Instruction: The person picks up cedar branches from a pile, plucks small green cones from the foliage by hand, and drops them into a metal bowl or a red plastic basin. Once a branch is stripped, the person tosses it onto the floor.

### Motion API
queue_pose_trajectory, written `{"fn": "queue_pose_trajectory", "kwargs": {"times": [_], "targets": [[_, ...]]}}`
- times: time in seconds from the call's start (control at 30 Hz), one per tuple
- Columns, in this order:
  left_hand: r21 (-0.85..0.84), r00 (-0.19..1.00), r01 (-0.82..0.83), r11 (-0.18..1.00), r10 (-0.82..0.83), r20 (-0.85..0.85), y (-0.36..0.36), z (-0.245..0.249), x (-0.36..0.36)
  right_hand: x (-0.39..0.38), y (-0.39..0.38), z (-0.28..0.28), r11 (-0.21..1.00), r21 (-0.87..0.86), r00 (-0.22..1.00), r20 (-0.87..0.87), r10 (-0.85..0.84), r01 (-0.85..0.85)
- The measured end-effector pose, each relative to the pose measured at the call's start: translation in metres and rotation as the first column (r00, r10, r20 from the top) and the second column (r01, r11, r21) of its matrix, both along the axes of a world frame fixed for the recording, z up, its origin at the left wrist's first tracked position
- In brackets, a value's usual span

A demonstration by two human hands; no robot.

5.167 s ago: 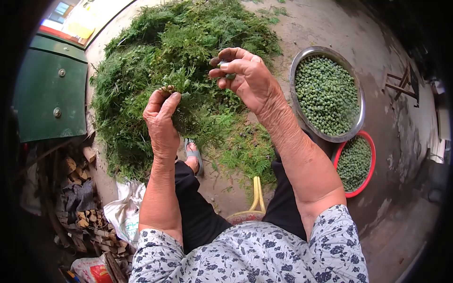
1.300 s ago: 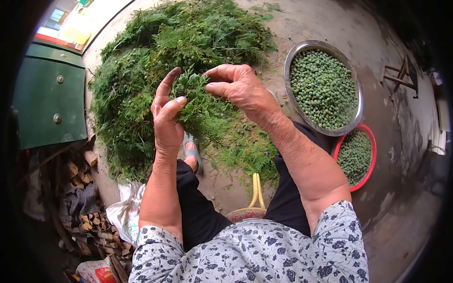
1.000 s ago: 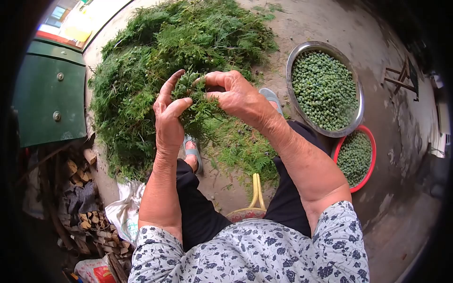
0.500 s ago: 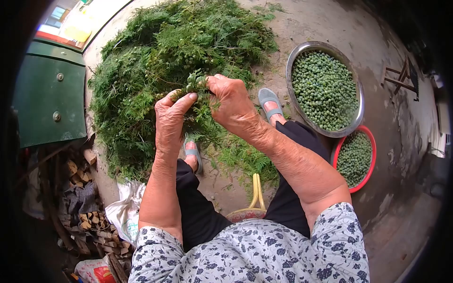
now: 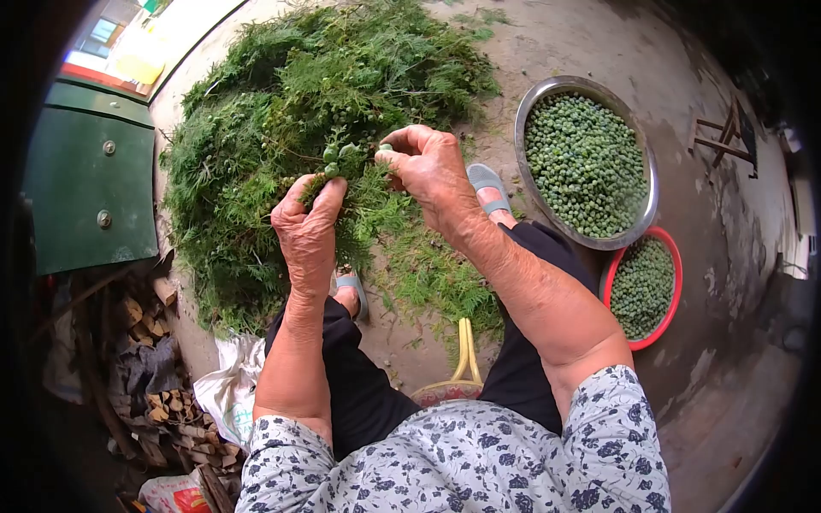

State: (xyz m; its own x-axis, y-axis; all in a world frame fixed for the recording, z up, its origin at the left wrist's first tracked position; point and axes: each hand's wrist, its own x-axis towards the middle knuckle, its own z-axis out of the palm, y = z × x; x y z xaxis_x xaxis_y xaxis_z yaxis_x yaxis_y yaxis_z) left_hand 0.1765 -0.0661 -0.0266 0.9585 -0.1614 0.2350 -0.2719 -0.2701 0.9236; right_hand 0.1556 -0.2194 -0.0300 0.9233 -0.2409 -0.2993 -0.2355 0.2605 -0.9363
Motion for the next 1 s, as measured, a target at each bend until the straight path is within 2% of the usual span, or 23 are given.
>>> {"fn": "queue_pose_trajectory", "kwargs": {"times": [0.03, 0.1, 0.13, 0.17, 0.23, 0.3, 0.37, 0.53, 0.6, 0.63, 0.67, 0.7, 0.73, 0.77, 0.83, 0.87, 0.93, 1.0], "targets": [[-0.081, 0.997, 0.015, 0.997, -0.021, -0.073, 0.002, 0.001, -0.001, 0.002, -0.003, 0.000, 1.000, 0.000, 1.000, 0.001, 0.002, -0.002], [-0.103, 0.994, 0.023, 0.994, -0.034, -0.102, 0.003, 0.003, -0.002, 0.005, -0.011, -0.002, 0.947, 0.317, 0.998, 0.051, 0.039, -0.053], [-0.147, 0.990, 0.038, 0.988, -0.057, -0.128, 0.003, 0.005, -0.003, 0.005, -0.016, -0.002, 0.929, 0.348, 0.991, 0.084, 0.100, -0.123], [-0.192, 0.985, 0.052, 0.980, -0.082, -0.152, 0.003, 0.006, -0.003, 0.006, -0.017, -0.003, 0.930, 0.347, 0.992, 0.083, 0.099, -0.122], [-0.172, 0.989, 0.067, 0.983, -0.089, -0.119, 0.004, 0.005, -0.001, 0.007, -0.018, -0.003, 0.882, 0.428, 0.980, 0.098, 0.172, -0.198], [-0.150, 0.992, 0.082, 0.985, -0.095, -0.088, 0.004, 0.005, 0.000, 0.007, -0.011, -0.001, 0.882, 0.430, 0.981, 0.098, 0.167, -0.193], [-0.198, 0.973, 0.082, 0.977, -0.121, -0.195, 0.003, 0.005, -0.001, 0.003, -0.006, 0.003, 0.907, 0.342, 0.969, 0.091, 0.230, -0.247], [-0.210, 0.962, 0.076, 0.975, -0.127, -0.241, 0.004, 0.004, 0.000, 0.001, -0.004, 0.000, 0.934, 0.244, 0.965, 0.090, 0.247, -0.262], [-0.239, 0.960, 0.065, 0.969, -0.127, -0.251, 0.003, 0.002, -0.001, 0.002, 0.000, -0.008, 0.989, -0.106, 0.961, 0.247, 0.122, -0.099], [-0.235, 0.961, 0.077, 0.969, -0.135, -0.243, 0.001, 0.002, -0.002, 0.001, 0.002, -0.005, 0.990, -0.106, 0.961, 0.246, 0.122, -0.098], [-0.232, 0.962, 0.087, 0.969, -0.143, -0.235, -0.001, 0.002, -0.003, -0.002, 0.004, -0.001, 0.949, -0.314, 0.960, 0.265, 0.095, -0.007], [-0.233, 0.962, 0.087, 0.969, -0.143, -0.235, -0.002, 0.002, -0.003, -0.004, 0.006, 0.004, 0.859, -0.505, 0.955, 0.289, 0.072, 0.088], [-0.203, 0.964, 0.086, 0.975, -0.133, -0.230, -0.003, 0.003, -0.003, -0.005, 0.008, 0.008, 0.916, -0.398, 0.979, 0.201, 0.038, 0.046], [-0.173, 0.967, 0.084, 0.981, -0.122, -0.225, -0.003, 0.003, -0.003, -0.003, 0.009, 0.004, 0.916, -0.398, 0.979, 0.201, 0.038, 0.046], [-0.158, 0.974, 0.091, 0.983, -0.121, -0.193, -0.004, -0.004, -0.002, -0.002, 0.013, -0.010, 0.994, -0.055, 0.980, 0.182, -0.084, 0.096], [-0.143, 0.980, 0.096, 0.985, -0.119, -0.161, -0.004, -0.005, -0.002, -0.002, 0.014, -0.012, 0.994, -0.055, 0.980, 0.182, -0.084, 0.095], [-0.138, 0.979, 0.088, 0.987, -0.111, -0.170, -0.005, -0.004, -0.003, -0.002, 0.014, -0.014, 0.958, -0.231, 0.964, 0.244, -0.109, 0.167], [-0.133, 0.979, 0.080, 0.988, -0.103, -0.176, -0.006, -0.004, -0.003, -0.002, 0.015, -0.016, 0.967, -0.191, 0.965, 0.231, -0.120, 0.166]]}}
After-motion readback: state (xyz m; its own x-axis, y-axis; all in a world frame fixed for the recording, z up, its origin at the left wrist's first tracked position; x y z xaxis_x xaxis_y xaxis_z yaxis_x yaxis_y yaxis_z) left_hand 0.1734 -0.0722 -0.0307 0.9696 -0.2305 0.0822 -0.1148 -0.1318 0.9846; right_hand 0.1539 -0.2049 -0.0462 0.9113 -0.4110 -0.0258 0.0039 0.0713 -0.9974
